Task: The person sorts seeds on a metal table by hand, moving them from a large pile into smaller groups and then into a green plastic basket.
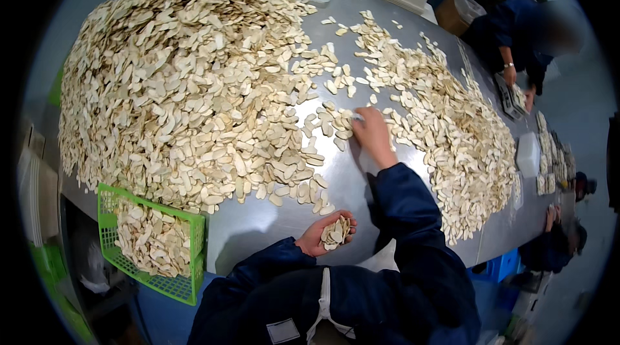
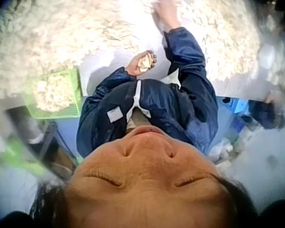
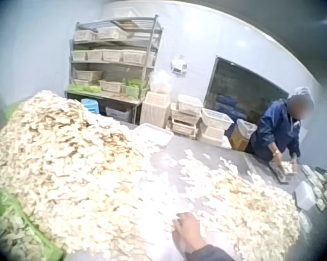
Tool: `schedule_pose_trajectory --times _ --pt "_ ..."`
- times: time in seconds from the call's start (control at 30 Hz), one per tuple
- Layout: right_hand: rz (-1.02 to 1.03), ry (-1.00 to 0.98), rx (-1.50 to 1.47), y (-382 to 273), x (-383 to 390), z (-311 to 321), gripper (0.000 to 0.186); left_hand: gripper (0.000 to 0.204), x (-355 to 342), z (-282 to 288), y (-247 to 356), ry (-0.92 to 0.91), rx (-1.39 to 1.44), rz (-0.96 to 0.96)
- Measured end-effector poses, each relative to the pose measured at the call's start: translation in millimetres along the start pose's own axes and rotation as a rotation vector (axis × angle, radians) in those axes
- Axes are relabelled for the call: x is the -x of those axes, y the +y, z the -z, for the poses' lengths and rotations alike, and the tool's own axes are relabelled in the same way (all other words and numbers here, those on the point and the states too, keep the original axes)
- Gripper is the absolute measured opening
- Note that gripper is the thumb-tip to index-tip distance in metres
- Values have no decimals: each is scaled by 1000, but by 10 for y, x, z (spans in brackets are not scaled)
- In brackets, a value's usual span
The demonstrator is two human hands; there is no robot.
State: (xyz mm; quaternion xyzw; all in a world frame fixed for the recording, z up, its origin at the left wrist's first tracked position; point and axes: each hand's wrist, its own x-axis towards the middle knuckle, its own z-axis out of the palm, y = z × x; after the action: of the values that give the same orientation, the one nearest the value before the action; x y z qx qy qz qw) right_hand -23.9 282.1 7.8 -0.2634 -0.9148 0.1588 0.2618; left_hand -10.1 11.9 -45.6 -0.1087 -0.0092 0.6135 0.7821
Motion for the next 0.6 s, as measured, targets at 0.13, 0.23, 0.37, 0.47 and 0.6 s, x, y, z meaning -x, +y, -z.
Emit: schedule_pose_trajectory --times 0.13,0.23,0.37,0.47,0.6 --pt "288 23 -148 -618 283 -273 28 25 38 -53 17 -10 1 -24" --pt "289 7 20 -417 331 -131 21 25 47 -64 18 11 13 -41" --pt "-35 111 409 827 427 460 11 22 34 -55 9 46 39 -30" --pt "-83 249 496 1006 359 807 12 20 46 -104 29 42 96 -41" --pt "-8 268 209 965 -127 661 15 20 38 -79 7 54 153 -40"
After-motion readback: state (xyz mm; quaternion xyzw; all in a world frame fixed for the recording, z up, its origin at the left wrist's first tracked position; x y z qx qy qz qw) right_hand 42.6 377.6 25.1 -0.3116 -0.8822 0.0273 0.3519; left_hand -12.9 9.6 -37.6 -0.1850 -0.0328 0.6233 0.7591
